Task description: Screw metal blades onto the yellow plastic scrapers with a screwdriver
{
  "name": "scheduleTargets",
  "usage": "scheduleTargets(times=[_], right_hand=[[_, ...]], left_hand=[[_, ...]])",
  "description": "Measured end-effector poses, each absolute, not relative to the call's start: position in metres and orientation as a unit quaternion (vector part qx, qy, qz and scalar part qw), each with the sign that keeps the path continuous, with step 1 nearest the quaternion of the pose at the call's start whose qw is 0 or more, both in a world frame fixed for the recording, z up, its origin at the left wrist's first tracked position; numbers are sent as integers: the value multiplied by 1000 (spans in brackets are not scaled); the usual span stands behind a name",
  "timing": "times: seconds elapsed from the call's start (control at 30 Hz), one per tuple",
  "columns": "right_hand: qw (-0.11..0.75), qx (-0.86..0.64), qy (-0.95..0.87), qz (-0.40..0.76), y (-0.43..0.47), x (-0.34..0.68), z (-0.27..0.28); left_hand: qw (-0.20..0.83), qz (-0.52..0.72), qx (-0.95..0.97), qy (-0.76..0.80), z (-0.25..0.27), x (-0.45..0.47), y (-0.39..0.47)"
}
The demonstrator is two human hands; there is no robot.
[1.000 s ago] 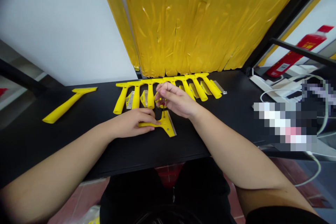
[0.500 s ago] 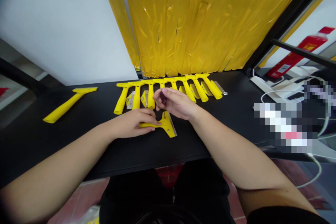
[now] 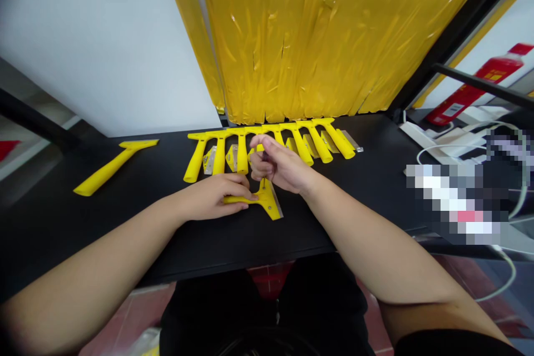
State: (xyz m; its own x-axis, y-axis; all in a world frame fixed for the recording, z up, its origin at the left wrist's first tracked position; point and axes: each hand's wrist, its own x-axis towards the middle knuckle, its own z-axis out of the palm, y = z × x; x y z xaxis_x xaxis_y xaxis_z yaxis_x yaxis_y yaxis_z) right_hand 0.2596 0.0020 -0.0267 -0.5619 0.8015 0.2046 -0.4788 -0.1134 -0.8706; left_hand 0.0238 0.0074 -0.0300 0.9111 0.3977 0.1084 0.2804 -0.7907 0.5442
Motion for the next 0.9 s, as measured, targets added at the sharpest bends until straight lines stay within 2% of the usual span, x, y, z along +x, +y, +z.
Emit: scheduleTargets(times=[0.13, 0.33, 0.57, 0.73, 0.9], right_hand=[[462, -172, -494, 716, 1, 260, -25], [428, -163, -497, 737, 4, 259, -28], [470, -172, -501, 706, 1, 255, -29], [442, -167, -512, 717, 2, 255, -29], [477, -171, -501, 702, 1, 255, -29]], left_hand=[[269, 110, 940, 179, -30, 24, 8], [271, 104, 939, 185, -31, 23, 8], [274, 114, 938, 178, -30, 24, 8], [267, 108, 940, 182, -30, 24, 8], [268, 108, 940, 181, -31, 23, 8]])
